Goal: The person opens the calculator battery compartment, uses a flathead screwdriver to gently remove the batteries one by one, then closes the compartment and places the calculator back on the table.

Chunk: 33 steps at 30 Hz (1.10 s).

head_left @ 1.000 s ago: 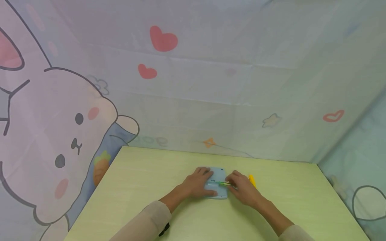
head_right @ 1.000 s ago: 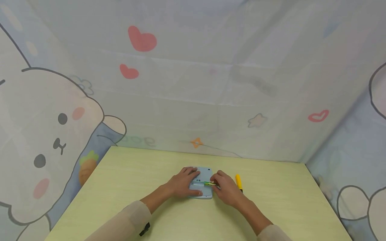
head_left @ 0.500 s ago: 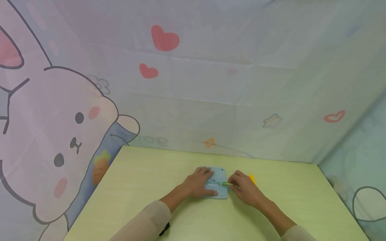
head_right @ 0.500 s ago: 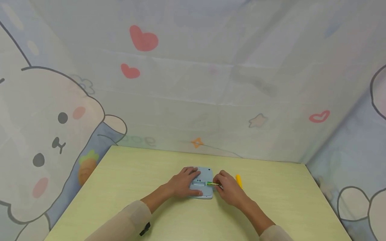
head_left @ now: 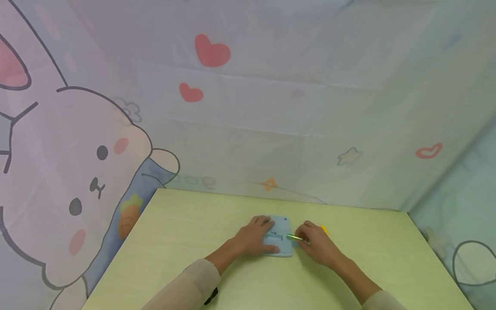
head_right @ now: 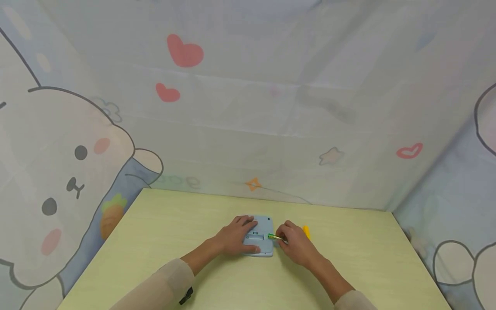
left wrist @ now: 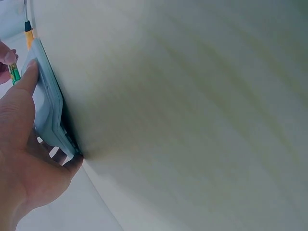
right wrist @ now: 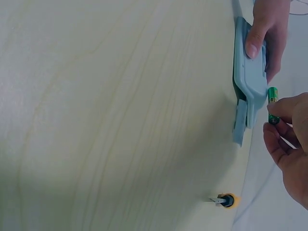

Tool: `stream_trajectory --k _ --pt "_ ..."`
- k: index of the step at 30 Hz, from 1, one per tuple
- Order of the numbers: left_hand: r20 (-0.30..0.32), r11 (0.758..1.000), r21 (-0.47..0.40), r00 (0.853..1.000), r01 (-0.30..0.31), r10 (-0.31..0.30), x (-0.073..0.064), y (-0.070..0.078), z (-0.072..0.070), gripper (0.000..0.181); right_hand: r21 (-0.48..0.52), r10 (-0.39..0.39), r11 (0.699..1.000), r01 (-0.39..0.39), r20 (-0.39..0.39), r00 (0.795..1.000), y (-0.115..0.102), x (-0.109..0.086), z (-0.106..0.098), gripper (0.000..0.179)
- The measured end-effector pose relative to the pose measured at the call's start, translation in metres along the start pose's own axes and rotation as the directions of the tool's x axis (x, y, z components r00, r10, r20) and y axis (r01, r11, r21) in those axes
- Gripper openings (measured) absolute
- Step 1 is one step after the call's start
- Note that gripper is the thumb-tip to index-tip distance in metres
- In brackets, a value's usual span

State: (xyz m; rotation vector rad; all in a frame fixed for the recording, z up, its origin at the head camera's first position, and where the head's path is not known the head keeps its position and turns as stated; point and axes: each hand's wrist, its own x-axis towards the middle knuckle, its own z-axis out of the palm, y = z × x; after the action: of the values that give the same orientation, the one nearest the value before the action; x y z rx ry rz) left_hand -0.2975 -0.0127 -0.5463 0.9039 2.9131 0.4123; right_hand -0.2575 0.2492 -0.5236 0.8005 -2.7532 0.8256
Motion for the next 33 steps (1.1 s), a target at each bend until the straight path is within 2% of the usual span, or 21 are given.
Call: stream_trajectory --k 6,33 --pt "-0.005 1.0 -0.007 1.0 -0.005 0.005 -0.001 0.0 -0.001 0.092 -0.019 0.022 1.0 -0.021 0.007 1.0 0.001 -0.001 -0.003 0.016" --pt "-0.008 1.0 -0.007 1.0 -0.001 0.001 -0.002 0.001 0.0 0.092 -0.06 -0.011 0.998 0.012 0.009 1.0 0.016 -0.013 -0.008 0.019"
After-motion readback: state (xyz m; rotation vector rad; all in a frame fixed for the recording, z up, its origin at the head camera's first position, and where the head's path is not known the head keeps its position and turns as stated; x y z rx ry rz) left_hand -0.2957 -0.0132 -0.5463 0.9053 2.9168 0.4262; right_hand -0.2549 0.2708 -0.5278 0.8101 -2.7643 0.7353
